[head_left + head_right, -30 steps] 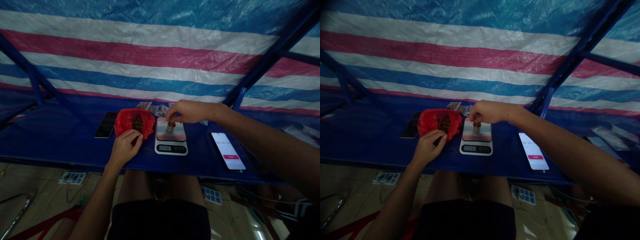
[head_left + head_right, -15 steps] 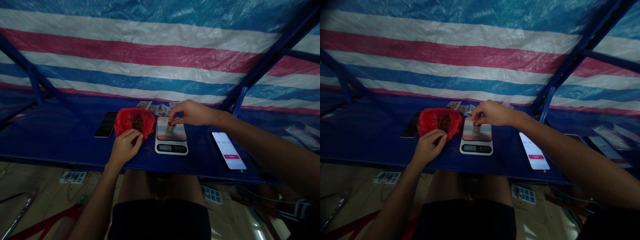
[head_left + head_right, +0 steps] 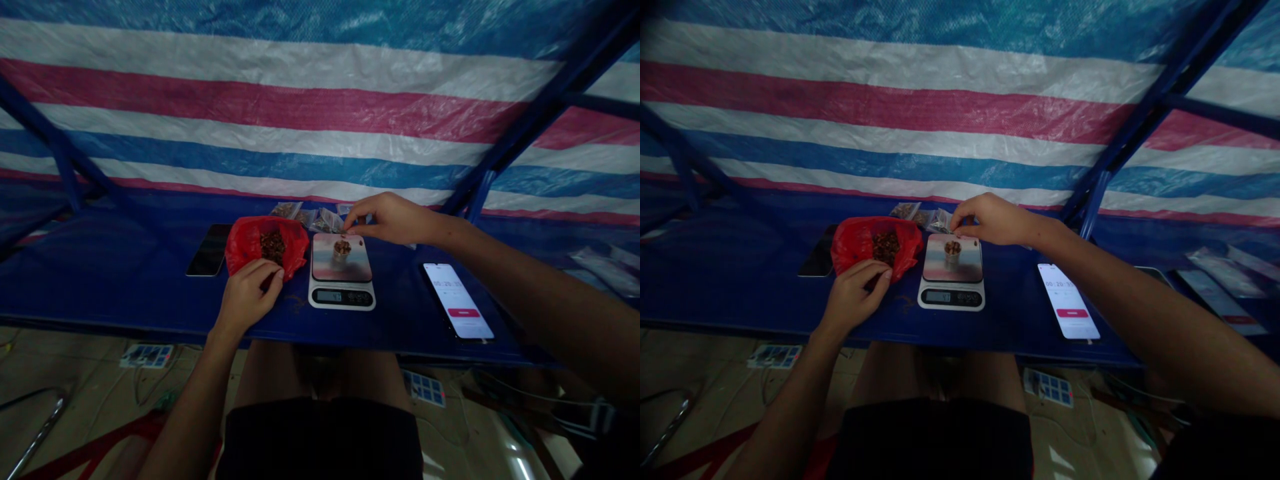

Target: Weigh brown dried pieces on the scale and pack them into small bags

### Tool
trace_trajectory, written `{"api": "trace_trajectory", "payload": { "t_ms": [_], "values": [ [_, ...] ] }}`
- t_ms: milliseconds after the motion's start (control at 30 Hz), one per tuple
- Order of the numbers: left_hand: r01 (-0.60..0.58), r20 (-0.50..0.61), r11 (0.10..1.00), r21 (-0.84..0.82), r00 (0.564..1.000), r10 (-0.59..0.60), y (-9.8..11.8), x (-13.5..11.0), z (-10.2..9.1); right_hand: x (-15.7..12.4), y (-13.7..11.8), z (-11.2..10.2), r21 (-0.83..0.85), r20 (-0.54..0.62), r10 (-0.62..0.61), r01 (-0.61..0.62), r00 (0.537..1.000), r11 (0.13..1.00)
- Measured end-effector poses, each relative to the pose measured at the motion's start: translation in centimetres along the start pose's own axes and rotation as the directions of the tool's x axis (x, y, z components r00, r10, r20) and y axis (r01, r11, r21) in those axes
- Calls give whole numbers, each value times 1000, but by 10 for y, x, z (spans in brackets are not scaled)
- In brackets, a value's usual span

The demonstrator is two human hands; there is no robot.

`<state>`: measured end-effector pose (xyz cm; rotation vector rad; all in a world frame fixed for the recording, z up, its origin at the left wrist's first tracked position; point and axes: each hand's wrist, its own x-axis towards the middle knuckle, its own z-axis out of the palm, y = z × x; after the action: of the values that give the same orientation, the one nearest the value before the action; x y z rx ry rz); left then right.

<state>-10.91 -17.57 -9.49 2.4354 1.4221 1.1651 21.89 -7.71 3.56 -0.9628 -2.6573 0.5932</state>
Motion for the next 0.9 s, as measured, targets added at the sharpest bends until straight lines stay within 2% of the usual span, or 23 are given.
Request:
{"api": "trace_trajectory", "payload": {
  "t_ms": [167,267,767,900],
  "values": [
    [-23,-15,1000,9,1000,23,-1,-1,1,-8,36,0,-182,129,132,-108,983,977],
    [-24,-14,1000,6,1000,24,-1,0,0,-11,48,7,-203,180,180,-142,967,969],
    [-7,-9,1000,6,1000,7,2,1,-1,-5,56,21,-135,182,110,-86,977,987],
    [-4,0,1000,7,1000,4,1,1,-1,-5,55,26,-160,121,102,-82,987,984]
  ]
}}
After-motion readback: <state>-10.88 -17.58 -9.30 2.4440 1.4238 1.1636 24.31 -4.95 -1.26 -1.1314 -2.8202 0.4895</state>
